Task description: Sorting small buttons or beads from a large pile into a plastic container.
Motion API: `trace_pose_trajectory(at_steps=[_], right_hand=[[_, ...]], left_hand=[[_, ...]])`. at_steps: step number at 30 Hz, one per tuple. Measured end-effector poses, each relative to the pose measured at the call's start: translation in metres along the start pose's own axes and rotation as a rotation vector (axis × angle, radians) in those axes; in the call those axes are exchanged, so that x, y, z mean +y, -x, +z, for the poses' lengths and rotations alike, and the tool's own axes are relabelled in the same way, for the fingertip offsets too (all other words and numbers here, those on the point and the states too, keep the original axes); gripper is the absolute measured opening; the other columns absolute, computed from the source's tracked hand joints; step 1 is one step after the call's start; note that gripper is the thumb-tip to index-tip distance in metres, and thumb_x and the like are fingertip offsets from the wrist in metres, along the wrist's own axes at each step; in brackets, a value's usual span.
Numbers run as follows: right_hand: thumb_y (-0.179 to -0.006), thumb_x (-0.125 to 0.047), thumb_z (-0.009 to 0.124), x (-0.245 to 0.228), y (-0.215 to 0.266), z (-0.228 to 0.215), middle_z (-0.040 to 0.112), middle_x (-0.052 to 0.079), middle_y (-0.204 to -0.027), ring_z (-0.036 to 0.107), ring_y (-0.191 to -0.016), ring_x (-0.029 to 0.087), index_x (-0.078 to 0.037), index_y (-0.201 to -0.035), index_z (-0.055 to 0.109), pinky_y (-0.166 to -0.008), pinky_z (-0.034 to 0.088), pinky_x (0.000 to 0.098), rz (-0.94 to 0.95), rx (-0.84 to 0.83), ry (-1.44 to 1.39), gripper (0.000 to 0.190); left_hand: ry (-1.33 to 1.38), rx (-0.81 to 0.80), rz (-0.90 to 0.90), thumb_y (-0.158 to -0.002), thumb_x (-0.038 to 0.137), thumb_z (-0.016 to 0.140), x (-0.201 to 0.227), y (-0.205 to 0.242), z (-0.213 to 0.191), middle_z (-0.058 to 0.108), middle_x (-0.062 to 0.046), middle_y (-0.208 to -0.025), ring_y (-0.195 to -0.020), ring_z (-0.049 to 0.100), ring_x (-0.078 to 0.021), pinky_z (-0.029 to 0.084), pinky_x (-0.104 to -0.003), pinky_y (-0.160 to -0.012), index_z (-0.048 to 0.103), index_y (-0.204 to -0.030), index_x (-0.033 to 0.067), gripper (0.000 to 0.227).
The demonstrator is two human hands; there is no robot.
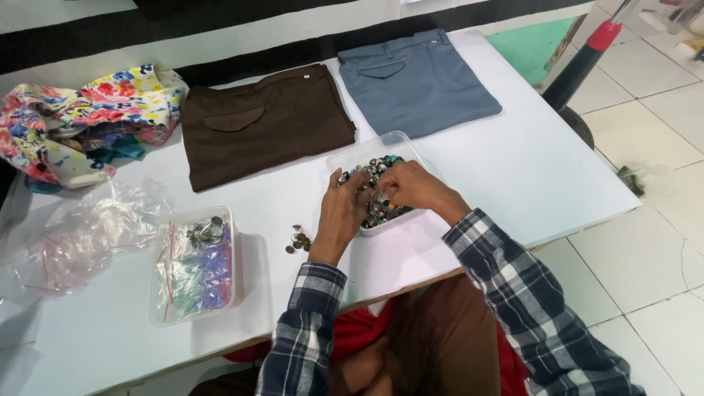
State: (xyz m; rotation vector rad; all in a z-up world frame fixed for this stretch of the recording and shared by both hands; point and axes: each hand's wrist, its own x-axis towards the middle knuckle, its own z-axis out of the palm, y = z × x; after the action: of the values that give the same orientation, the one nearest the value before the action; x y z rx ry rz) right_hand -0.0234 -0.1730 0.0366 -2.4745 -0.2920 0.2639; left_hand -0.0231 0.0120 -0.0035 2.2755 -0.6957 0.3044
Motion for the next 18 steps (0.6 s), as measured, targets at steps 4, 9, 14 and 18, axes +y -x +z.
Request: trace_pose_trajectory(at_steps=[4,9,14,18], right_hand=[[-0.080,-0.008,0.073,0.006,-0.015,0.025,0.074,0.017,-0.079,0.073,-0.083,0.036,-0.003,-0.095,0.078,-0.074,0.057,0.0438,-0.030,-0.021,0.258,0.017],[-0.081,-0.004,0.066,0.004,-0.020,0.021,0.074,0.012,-0.075,0.072,-0.076,0.032,-0.007,-0.084,0.077,-0.071,0.058,0.0427,-0.024,-0.015,0.345,0.012],[-0.084,0.006,0.058,0.002,-0.003,0.004,0.072,0.013,-0.078,0.070,-0.080,0.031,-0.003,-0.087,0.074,-0.076,0.056,0.0426,0.000,0.038,0.121,0.019],[-0.085,0.002,0.058,0.014,-0.016,0.015,0.070,0.011,-0.074,0.067,-0.076,0.027,-0.005,-0.080,0.075,-0.072,0.055,0.0386,-0.049,-0.012,0.134,0.019]], left_hand=[[0.072,0.061,-0.022,-0.093,0.004,0.067,0.005,0.006,-0.004,0.077,-0.017,-0.103,-0.101,0.073,-0.0313,0.025,-0.044,-0.124,0.061,-0.113,0.0066,0.021],[0.089,0.079,-0.016,-0.096,0.003,0.060,0.002,0.011,-0.006,0.078,-0.006,-0.086,-0.090,0.076,-0.0209,0.017,-0.042,-0.126,0.065,-0.105,0.0123,0.014],[0.152,0.116,-0.027,-0.097,0.002,0.061,0.006,0.008,-0.005,0.078,-0.008,-0.086,-0.086,0.077,-0.0205,0.018,-0.042,-0.125,0.067,-0.106,0.0090,0.013],[0.126,0.127,-0.037,-0.095,-0.001,0.062,0.003,0.010,0.000,0.078,-0.007,-0.087,-0.085,0.076,-0.0198,0.019,-0.042,-0.125,0.067,-0.105,0.0095,0.016]])
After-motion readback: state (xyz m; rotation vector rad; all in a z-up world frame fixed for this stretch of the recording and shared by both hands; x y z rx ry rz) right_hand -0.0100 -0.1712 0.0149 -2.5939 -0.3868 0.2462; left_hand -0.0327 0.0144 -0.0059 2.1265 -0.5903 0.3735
